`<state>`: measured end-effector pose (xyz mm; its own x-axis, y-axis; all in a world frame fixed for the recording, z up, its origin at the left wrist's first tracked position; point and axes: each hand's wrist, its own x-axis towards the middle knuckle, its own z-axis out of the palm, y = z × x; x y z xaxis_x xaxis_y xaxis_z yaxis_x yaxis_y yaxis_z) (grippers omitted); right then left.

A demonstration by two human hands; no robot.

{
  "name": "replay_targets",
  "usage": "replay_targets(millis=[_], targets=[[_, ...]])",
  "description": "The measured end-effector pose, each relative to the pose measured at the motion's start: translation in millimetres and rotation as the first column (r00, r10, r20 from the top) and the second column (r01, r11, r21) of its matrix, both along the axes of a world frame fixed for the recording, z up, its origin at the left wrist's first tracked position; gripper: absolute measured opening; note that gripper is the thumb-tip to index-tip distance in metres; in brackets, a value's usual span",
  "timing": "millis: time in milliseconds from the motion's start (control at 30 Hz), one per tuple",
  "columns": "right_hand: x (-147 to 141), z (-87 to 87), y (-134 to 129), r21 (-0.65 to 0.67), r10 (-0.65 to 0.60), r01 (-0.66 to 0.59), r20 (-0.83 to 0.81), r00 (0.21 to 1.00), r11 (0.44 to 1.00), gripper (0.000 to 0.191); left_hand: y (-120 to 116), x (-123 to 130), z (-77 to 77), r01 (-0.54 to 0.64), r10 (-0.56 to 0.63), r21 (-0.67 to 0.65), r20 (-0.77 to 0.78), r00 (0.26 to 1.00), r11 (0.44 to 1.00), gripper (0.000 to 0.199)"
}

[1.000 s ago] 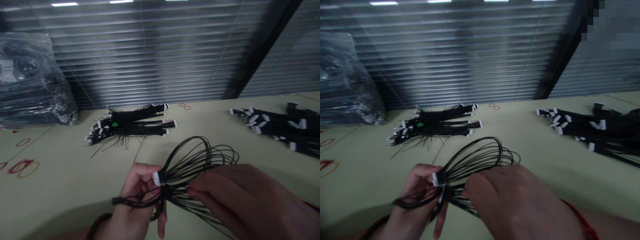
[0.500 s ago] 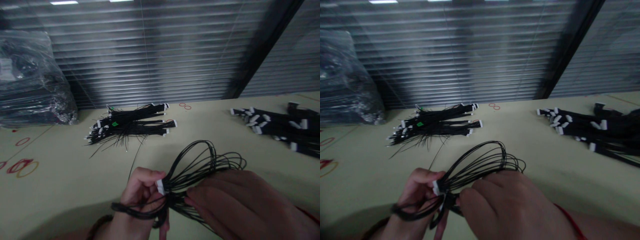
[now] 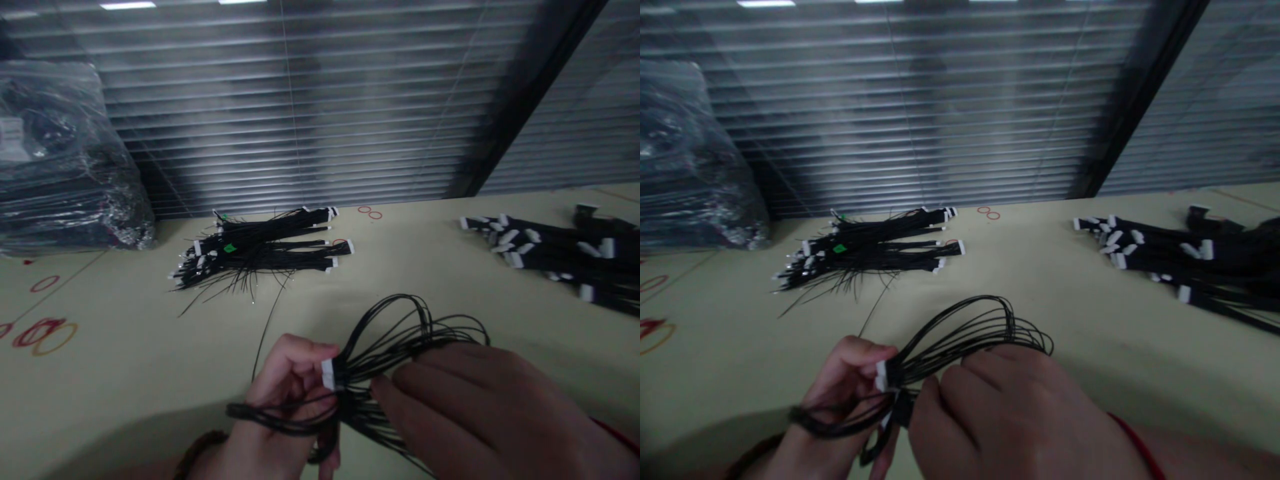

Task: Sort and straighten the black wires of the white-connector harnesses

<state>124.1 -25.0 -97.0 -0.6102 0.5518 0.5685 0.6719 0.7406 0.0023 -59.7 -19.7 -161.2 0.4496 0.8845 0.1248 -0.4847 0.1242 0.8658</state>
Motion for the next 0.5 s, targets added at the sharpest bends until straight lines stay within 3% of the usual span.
replay_targets(millis=[167, 367, 500], targets=[[-3, 0.8, 0, -0.056, 0.004, -0.005, -0.016, 1.000, 0.998, 0.047, 1, -1, -0.5, 0.024, -0.025, -0.054, -0.005, 1.000, 0.998, 0.014], [-6, -15.7, 0, -0.092, 0.037, -0.047, -0.106, 0.994, 0.995, 0.038, 0, 3, 0.9, -0.004, -0.005, -0.105, -0.090, 0.996, 0.994, 0.008], [-3, -19.0, -3, -0.301, -0.040, 0.009, -0.097, 0.994, 0.953, 0.029, 1, 3, 7.1, -0.053, 0.027, -0.127, -0.199, 0.980, 0.990, 0.006]])
